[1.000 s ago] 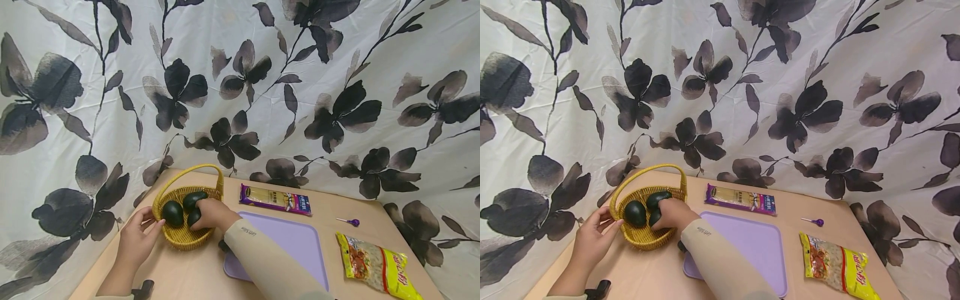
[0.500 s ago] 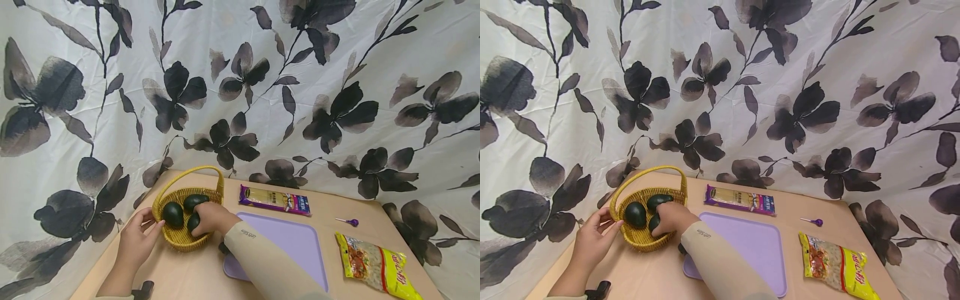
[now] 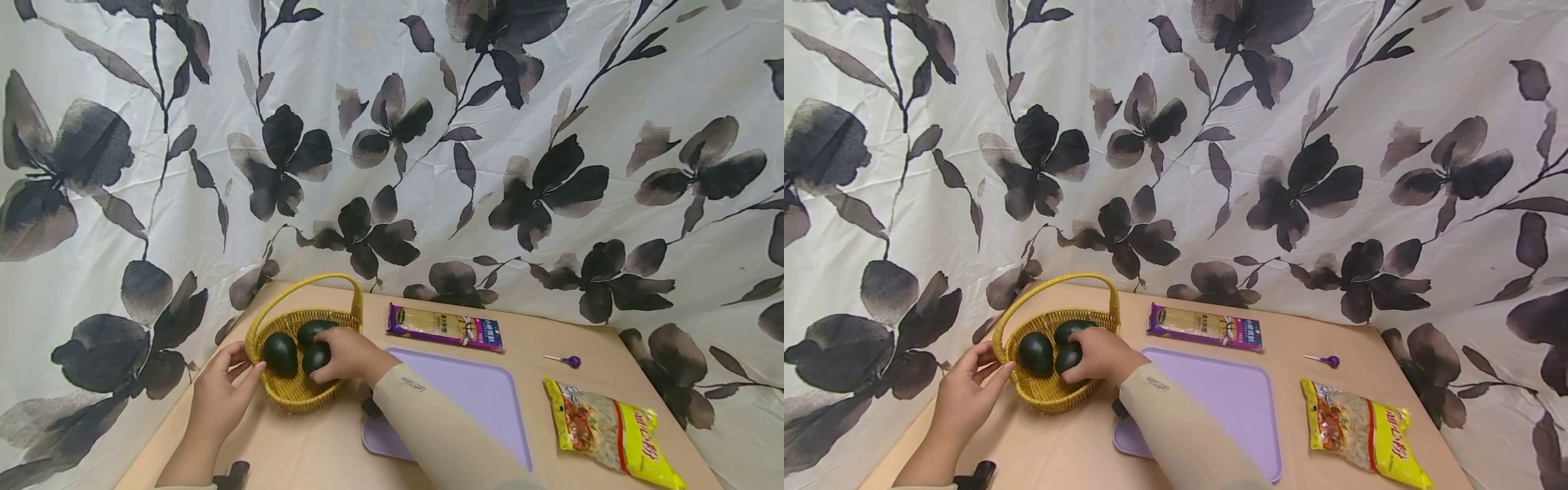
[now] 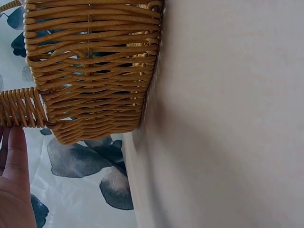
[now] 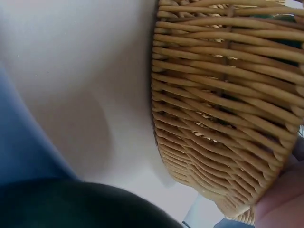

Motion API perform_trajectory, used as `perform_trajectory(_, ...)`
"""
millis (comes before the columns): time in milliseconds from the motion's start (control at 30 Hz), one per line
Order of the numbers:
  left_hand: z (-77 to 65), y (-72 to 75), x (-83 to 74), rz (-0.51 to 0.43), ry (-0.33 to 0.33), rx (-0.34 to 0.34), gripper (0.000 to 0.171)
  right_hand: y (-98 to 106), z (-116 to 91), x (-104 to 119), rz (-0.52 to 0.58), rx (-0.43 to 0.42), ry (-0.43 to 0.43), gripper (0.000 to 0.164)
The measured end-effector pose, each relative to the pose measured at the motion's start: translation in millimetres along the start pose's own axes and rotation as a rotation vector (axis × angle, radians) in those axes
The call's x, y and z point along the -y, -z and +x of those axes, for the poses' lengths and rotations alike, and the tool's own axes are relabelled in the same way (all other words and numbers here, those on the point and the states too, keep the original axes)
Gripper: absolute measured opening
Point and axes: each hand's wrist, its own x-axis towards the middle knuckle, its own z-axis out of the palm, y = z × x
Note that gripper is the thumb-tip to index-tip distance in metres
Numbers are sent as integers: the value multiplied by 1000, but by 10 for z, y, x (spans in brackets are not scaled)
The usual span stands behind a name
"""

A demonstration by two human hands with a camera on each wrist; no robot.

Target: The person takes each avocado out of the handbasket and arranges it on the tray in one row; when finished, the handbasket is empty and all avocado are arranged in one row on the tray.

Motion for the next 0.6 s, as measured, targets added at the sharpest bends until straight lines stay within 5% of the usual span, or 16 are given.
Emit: perform_trajectory(600,4,-12,-21,-19,7,-12,50,339,-427,-270,351,-177,-6,66)
